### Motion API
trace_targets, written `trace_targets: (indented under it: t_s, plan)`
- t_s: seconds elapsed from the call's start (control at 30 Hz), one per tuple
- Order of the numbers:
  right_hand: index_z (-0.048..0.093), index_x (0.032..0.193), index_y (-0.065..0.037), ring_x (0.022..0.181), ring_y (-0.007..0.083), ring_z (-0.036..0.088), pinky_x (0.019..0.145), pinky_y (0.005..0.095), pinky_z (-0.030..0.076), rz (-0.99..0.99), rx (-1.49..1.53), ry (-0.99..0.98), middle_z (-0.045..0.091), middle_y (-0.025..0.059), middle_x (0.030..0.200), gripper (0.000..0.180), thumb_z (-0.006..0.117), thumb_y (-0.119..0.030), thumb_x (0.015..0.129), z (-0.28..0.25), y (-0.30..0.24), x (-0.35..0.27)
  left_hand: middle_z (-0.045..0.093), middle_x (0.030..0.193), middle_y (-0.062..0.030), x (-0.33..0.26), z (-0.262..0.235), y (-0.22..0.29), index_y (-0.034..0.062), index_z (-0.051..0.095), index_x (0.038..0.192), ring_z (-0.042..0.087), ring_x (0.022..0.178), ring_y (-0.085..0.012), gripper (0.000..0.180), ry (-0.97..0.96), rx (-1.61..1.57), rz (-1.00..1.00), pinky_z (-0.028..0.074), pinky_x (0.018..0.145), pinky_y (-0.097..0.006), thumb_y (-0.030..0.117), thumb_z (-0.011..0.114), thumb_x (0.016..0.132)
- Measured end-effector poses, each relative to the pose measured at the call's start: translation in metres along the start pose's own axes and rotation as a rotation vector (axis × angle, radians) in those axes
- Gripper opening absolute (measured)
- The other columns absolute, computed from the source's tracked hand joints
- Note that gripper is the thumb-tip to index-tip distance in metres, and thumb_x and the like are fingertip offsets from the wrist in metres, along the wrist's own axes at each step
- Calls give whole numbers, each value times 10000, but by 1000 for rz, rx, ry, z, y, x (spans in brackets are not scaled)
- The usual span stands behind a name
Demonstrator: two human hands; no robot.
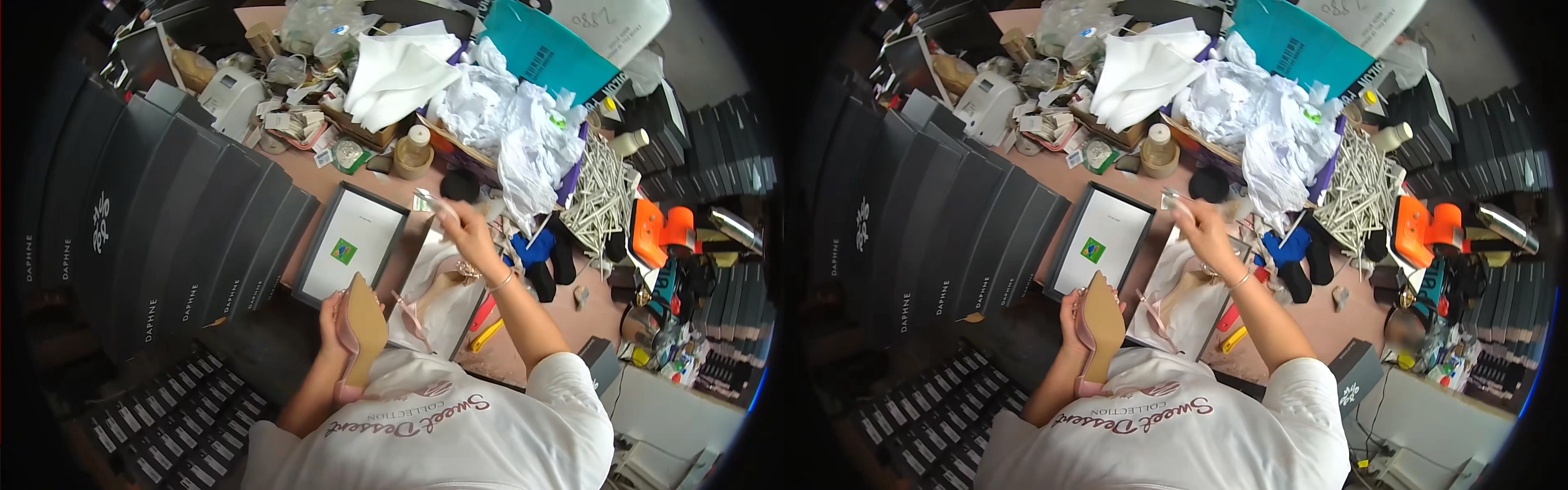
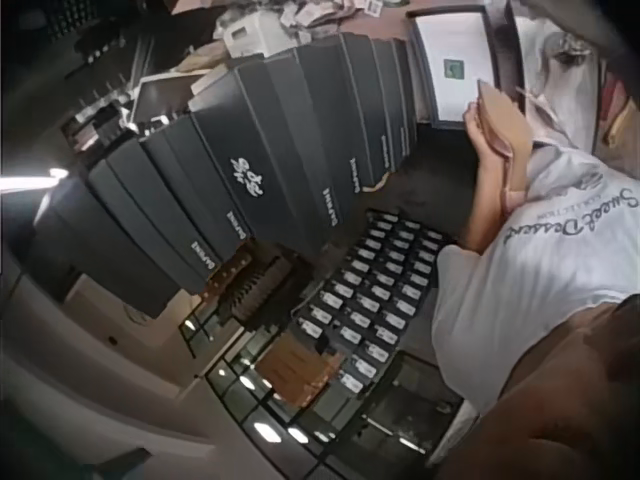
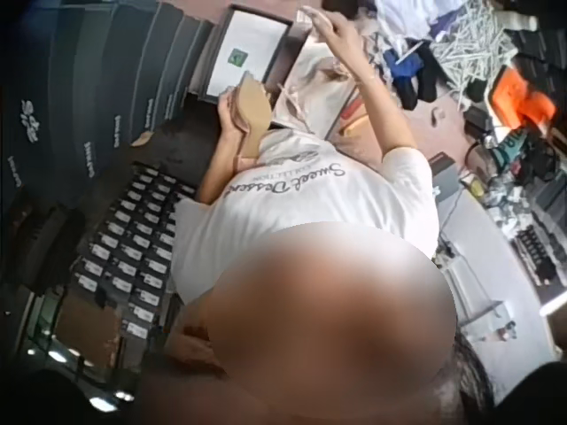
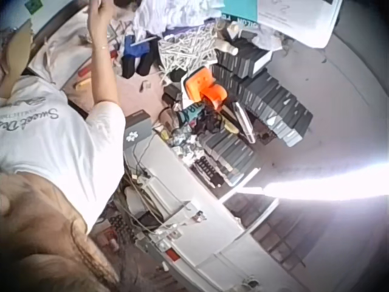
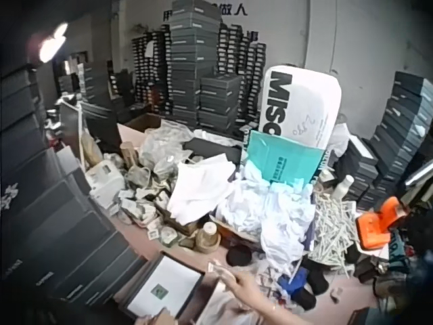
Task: Packing high-heeled shoes into boxes with protective wrapping.
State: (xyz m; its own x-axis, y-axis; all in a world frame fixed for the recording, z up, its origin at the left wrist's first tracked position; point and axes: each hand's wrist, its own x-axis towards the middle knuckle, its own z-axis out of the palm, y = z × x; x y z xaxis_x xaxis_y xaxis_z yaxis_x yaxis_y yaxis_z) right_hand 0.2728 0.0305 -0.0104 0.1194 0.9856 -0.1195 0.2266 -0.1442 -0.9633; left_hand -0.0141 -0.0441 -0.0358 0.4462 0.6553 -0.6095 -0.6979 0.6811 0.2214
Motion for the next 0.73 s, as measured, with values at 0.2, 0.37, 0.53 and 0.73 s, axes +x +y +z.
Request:
trace_targets:
  t_s: [0.2, 0.37, 0.53, 0.73]
  plan:
    - [602, 1163, -106, 819, 311, 570, 710, 380, 472, -561, -627, 248, 568, 152, 915, 345, 632, -113, 820, -9, -29, 109, 584, 1100, -176, 4, 7, 0, -4, 513, 1227, 566, 1043, -291, 687, 13, -67, 42, 431, 978, -472, 577, 398, 878]
    - [574, 1202, -133, 915, 330, 577, 778, 387, 495, -599, -778, 230, 560, 156, 1061, 454, 663, -84, 759, 12, 6, 137, 566, 1161, -187, 7, -4, 1, -4, 487, 1264, 547, 1090, -317, 742, 26, -33, 51, 433, 967, -464, 624, 366, 887]
    - [544, 1195, -113, 1004, 395, 548, 850, 410, 471, -627, -599, 232, 526, 194, 1161, 458, 695, -106, 763, 18, 36, 151, 553, 1203, -200, 2, 1, 0, -13, 433, 1317, 552, 1096, -374, 754, 31, -52, 99, 451, 935, -457, 612, 357, 901]
    - [513, 1242, -86, 1005, 384, 538, 864, 443, 443, -588, -614, 339, 559, 208, 1094, 483, 659, -72, 782, 0, 3, 127, 525, 1244, -194, -13, 10, 16, 16, 406, 1345, 502, 1166, -322, 826, -171, 7, 48, 385, 1023, -499, 688, 319, 873]
